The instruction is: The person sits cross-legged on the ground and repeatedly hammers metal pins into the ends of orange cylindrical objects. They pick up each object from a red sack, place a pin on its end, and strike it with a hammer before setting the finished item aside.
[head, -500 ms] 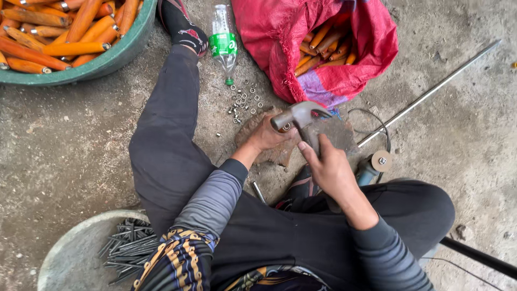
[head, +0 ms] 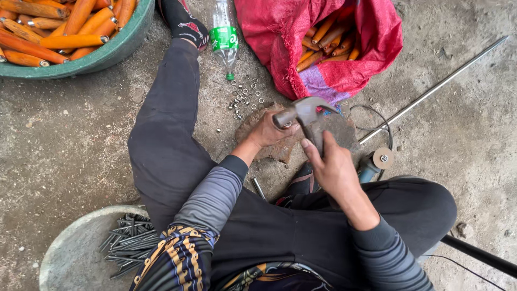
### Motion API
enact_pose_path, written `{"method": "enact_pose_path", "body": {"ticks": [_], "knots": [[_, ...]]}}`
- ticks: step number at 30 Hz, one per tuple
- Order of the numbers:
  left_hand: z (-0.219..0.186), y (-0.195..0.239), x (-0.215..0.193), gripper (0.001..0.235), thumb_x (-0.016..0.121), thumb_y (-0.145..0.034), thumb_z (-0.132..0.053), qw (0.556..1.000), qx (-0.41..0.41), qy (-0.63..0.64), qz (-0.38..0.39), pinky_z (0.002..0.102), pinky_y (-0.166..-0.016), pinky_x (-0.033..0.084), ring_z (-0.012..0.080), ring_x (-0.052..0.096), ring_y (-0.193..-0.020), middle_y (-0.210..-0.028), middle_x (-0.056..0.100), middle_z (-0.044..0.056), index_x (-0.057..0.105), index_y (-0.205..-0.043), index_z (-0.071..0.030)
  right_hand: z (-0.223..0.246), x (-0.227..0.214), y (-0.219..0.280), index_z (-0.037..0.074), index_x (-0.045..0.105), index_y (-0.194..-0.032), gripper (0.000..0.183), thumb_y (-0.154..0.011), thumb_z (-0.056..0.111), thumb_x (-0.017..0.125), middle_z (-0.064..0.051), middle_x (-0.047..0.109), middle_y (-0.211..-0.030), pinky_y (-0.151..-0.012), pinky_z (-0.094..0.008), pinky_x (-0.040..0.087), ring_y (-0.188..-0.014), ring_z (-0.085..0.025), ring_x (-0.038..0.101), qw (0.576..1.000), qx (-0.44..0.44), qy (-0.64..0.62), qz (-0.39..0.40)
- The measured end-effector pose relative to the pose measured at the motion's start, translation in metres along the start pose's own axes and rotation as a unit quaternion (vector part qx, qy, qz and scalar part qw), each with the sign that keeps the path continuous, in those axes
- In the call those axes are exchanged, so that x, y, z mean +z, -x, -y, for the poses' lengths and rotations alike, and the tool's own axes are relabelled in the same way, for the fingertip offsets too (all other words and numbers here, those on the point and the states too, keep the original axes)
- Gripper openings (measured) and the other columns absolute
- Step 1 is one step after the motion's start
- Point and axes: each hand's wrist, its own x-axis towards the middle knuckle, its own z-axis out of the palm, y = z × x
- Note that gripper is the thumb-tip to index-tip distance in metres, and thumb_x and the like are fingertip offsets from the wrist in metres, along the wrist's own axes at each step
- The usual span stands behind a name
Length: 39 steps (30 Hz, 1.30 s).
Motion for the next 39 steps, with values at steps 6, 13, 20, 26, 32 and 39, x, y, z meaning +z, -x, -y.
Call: {"method": "enact_pose_path", "body": {"ticks": [6,13,20,26,32,39], "knots": [[-0.005,0.003,-0.002,0.035,0.082,-0.086,-0.024,0.997,0.064,0.029,0.021,0.037,-0.088,0.058,0.0217,0.073,-0.095,-0.103,0.074,0.009,0.071,-0.115,-0.007,0.009,0.017,-0.002,-0.003,0.056,-0.107,0.044,-0.100,0.040,0.065,-0.031,0.065,-0.071,-0.061,-0.055,0.051,-0.073,-0.053,0.066,0.997,-0.055,0.055,-0.009],[0.005,0.003,0.000,0.026,0.084,-0.086,-0.024,1.000,0.008,-0.017,0.019,0.037,-0.079,0.056,0.0223,0.070,-0.082,-0.090,0.071,0.009,0.072,-0.102,-0.007,-0.002,0.008,0.006,-0.001,0.056,-0.103,0.045,-0.098,0.043,0.060,-0.030,0.067,-0.066,-0.061,-0.053,0.053,-0.068,-0.047,0.072,0.998,0.050,-0.023,0.021],[-0.002,-0.001,-0.002,0.038,0.081,-0.080,-0.022,0.996,0.061,0.062,0.005,0.039,-0.087,0.056,0.0259,0.072,-0.096,-0.103,0.074,0.011,0.071,-0.113,-0.004,0.004,0.023,-0.004,-0.002,0.057,-0.110,0.045,-0.098,0.041,0.063,-0.033,0.066,-0.073,-0.060,-0.055,0.051,-0.075,-0.051,0.067,1.000,-0.028,0.007,-0.008],[0.002,0.001,-0.002,0.037,0.085,-0.084,-0.028,1.000,0.018,-0.006,0.009,0.036,-0.089,0.057,0.0224,0.073,-0.094,-0.102,0.075,0.011,0.072,-0.111,-0.006,-0.003,0.005,0.006,0.000,0.057,-0.105,0.045,-0.099,0.044,0.061,-0.031,0.067,-0.070,-0.063,-0.055,0.051,-0.073,-0.050,0.069,1.000,0.028,0.001,0.007],[0.014,0.000,0.003,0.037,0.083,-0.083,-0.027,0.993,0.116,0.001,0.018,0.039,-0.098,0.056,0.0252,0.073,-0.106,-0.109,0.077,0.012,0.073,-0.113,-0.008,0.006,0.024,-0.001,-0.002,0.057,-0.106,0.048,-0.100,0.045,0.062,-0.030,0.068,-0.074,-0.066,-0.054,0.053,-0.077,-0.050,0.069,1.000,0.002,0.012,-0.004],[0.031,0.003,0.009,0.057,0.089,-0.076,-0.038,0.994,0.020,-0.089,-0.053,0.046,-0.092,0.052,0.0356,0.067,-0.104,-0.106,0.069,0.020,0.070,-0.114,0.000,0.004,0.010,0.003,-0.002,0.059,-0.112,0.050,-0.097,0.046,0.061,-0.032,0.067,-0.074,-0.067,-0.054,0.054,-0.079,-0.049,0.070,0.999,0.040,-0.019,0.023]]}}
